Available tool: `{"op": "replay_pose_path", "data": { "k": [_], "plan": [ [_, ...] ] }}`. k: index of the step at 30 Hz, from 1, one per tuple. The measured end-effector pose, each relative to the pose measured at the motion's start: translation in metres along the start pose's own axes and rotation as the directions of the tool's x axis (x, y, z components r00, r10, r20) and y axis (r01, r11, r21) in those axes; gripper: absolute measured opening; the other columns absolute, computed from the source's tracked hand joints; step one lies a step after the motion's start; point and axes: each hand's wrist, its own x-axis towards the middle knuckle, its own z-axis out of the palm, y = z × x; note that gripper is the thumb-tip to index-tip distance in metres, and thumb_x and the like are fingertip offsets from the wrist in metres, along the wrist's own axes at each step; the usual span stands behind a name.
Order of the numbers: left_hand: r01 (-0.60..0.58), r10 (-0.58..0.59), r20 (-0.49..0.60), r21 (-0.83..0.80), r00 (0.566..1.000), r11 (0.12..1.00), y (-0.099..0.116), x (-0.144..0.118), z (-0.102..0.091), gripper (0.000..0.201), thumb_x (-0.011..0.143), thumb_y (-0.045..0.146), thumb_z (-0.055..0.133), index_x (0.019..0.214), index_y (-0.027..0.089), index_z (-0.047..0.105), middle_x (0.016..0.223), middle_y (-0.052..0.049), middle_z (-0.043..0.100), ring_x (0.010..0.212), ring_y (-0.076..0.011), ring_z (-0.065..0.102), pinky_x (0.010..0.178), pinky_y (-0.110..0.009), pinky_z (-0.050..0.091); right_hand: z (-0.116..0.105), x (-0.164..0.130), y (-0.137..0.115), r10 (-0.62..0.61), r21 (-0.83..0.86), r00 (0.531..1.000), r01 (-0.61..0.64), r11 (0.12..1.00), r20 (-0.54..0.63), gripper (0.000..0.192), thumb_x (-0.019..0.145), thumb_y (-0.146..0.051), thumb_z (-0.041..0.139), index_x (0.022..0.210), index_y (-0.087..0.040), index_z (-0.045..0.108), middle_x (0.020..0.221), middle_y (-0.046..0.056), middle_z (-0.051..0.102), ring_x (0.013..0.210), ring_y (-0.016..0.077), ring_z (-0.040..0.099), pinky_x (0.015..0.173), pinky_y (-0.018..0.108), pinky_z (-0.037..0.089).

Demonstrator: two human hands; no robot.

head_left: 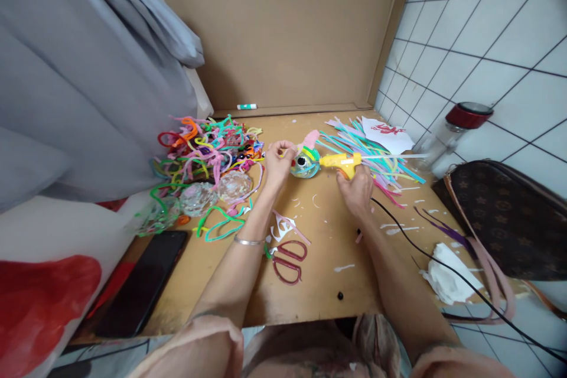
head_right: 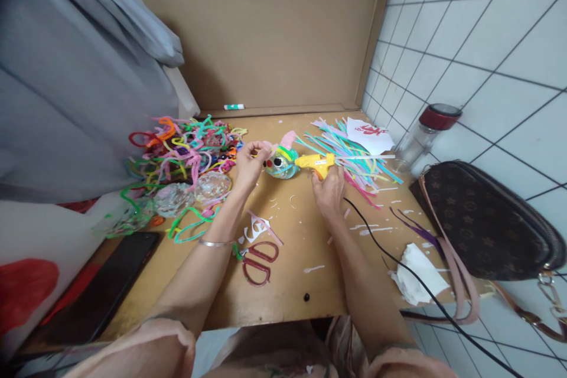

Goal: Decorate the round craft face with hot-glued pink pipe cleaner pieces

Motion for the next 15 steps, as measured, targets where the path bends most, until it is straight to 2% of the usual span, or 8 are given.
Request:
{"op": "replay_pose_path", "data": {
  "k": [3,7,11,15],
  "plan": [
    [-0.008,0.005,-0.024,-0.117,1.0,0.993,0.014,-0.001,-0.001,0.01,0.072,0.024,0.066,0.072,0.018,0.059,0.066,0.002,0.055,0.062,-0.0108,0.05,0.062,-0.023,0.041,-0.001,0.0,-0.001,0.014,0.002,1.0,-0.014,1.0,0.014,0.032,0.079,-0.036,0.057,0.101,-0.013,0.06,0.096,0.014,0.062,0.091,0.0287,0.056,0.08,0.04,0.045],
    [0.026,-0.015,0.054,-0.218,0.998,0.976,0.027,-0.003,-0.001,0.016,0.071,0.026,0.072,0.073,0.017,0.059,0.062,0.004,0.055,0.053,-0.0076,0.048,0.052,-0.02,0.038,-0.001,0.0,0.0,0.025,0.001,0.999,-0.025,1.0,0.027,0.033,0.078,-0.036,0.059,0.1,-0.012,0.06,0.097,0.016,0.062,0.092,0.0294,0.056,0.079,0.04,0.045],
    [0.155,-0.125,0.118,-0.29,0.985,0.944,0.034,-0.005,0.0,0.02,0.07,0.028,0.075,0.08,0.017,0.063,0.06,0.004,0.06,0.046,-0.0062,0.05,0.046,-0.019,0.041,0.001,0.001,0.001,0.01,0.019,1.0,-0.01,1.0,-0.005,0.028,0.079,-0.036,0.058,0.096,-0.015,0.059,0.094,0.014,0.062,0.09,0.0284,0.056,0.079,0.039,0.045],
    [0.299,-0.247,0.184,-0.361,0.951,0.883,0.038,-0.006,-0.001,0.025,0.069,0.024,0.077,0.089,0.015,0.065,0.069,0.0,0.068,0.054,-0.0087,0.061,0.053,-0.02,0.05,0.002,0.001,0.002,0.015,-0.007,1.0,-0.015,1.0,-0.015,0.028,0.078,-0.036,0.058,0.096,-0.014,0.059,0.094,0.014,0.061,0.089,0.0282,0.056,0.076,0.038,0.045]
  ]
}}
